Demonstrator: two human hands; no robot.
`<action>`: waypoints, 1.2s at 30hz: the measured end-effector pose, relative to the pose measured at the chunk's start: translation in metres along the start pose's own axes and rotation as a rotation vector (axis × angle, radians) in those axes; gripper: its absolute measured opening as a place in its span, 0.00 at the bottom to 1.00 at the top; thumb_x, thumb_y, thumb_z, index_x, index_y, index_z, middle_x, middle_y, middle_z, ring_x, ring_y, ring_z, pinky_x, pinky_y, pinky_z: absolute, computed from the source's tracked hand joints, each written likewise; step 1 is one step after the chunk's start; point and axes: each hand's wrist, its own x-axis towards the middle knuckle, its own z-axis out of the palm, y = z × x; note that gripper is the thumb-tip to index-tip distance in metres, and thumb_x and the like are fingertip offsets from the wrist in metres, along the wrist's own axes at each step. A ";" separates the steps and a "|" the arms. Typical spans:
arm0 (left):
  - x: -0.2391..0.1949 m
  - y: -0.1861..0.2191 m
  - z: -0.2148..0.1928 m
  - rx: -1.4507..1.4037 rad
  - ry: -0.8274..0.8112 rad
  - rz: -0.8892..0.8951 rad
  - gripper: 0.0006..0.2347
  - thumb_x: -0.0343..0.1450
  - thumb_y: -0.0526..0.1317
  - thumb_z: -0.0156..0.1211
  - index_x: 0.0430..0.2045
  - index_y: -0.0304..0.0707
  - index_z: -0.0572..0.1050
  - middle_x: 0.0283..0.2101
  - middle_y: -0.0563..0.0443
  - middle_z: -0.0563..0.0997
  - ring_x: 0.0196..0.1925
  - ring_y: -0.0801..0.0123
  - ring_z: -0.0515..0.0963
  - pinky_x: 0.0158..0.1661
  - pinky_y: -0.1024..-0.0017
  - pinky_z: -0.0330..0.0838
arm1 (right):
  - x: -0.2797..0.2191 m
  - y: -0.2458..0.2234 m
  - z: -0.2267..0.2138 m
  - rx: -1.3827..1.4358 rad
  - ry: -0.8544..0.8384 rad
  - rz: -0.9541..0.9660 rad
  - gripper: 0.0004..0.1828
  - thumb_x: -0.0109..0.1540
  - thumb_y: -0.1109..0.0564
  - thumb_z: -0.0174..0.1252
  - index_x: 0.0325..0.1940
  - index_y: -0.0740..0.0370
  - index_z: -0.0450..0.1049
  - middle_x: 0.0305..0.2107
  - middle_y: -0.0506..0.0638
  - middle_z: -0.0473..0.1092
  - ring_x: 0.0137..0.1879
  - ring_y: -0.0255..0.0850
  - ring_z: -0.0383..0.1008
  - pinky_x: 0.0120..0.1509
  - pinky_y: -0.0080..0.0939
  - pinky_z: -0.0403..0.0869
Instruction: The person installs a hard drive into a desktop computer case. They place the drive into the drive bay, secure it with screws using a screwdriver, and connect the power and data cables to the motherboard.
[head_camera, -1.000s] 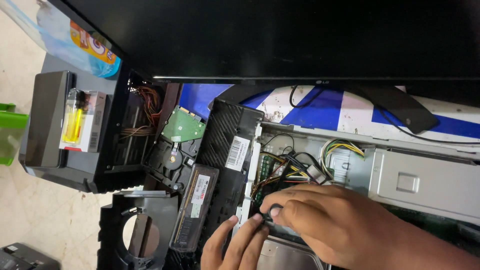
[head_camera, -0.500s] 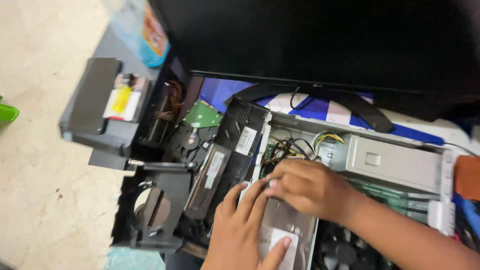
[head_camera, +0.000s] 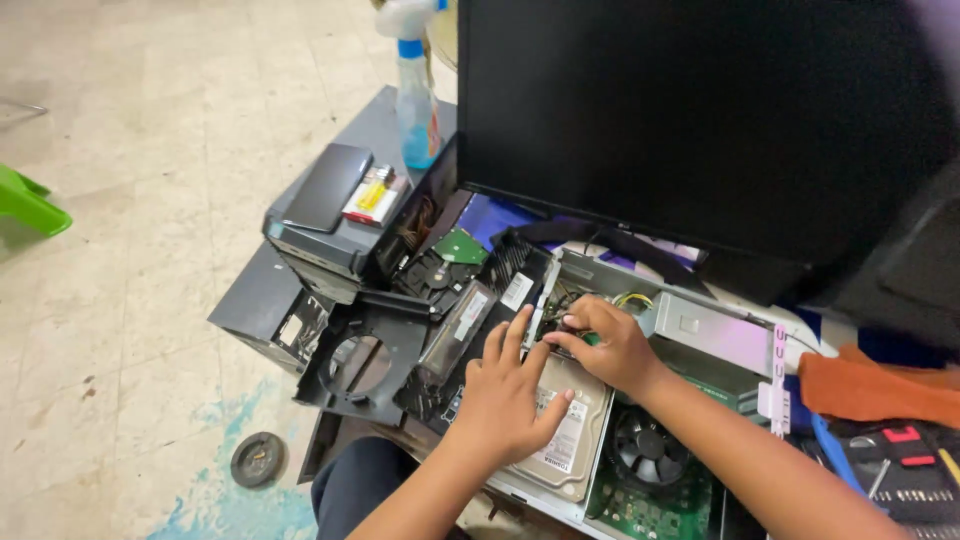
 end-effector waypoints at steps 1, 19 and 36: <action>0.000 0.002 -0.003 -0.030 -0.025 -0.017 0.31 0.72 0.59 0.41 0.66 0.40 0.61 0.78 0.40 0.42 0.75 0.38 0.47 0.49 0.35 0.65 | -0.002 0.002 0.000 0.030 -0.055 0.023 0.15 0.61 0.61 0.66 0.35 0.61 0.62 0.31 0.50 0.66 0.35 0.40 0.67 0.40 0.37 0.70; 0.000 -0.012 0.025 -0.082 0.073 -0.033 0.29 0.63 0.48 0.44 0.60 0.32 0.58 0.63 0.34 0.64 0.46 0.36 0.80 0.37 0.47 0.75 | -0.016 0.027 0.016 0.052 0.043 0.109 0.11 0.57 0.61 0.72 0.35 0.63 0.75 0.32 0.52 0.79 0.38 0.51 0.81 0.41 0.44 0.79; 0.001 0.000 0.004 -0.112 0.026 -0.037 0.34 0.63 0.47 0.45 0.66 0.25 0.57 0.63 0.26 0.66 0.50 0.33 0.80 0.40 0.50 0.77 | 0.011 -0.013 0.001 0.038 -0.050 0.137 0.08 0.63 0.60 0.65 0.37 0.62 0.70 0.39 0.53 0.80 0.42 0.56 0.80 0.44 0.46 0.77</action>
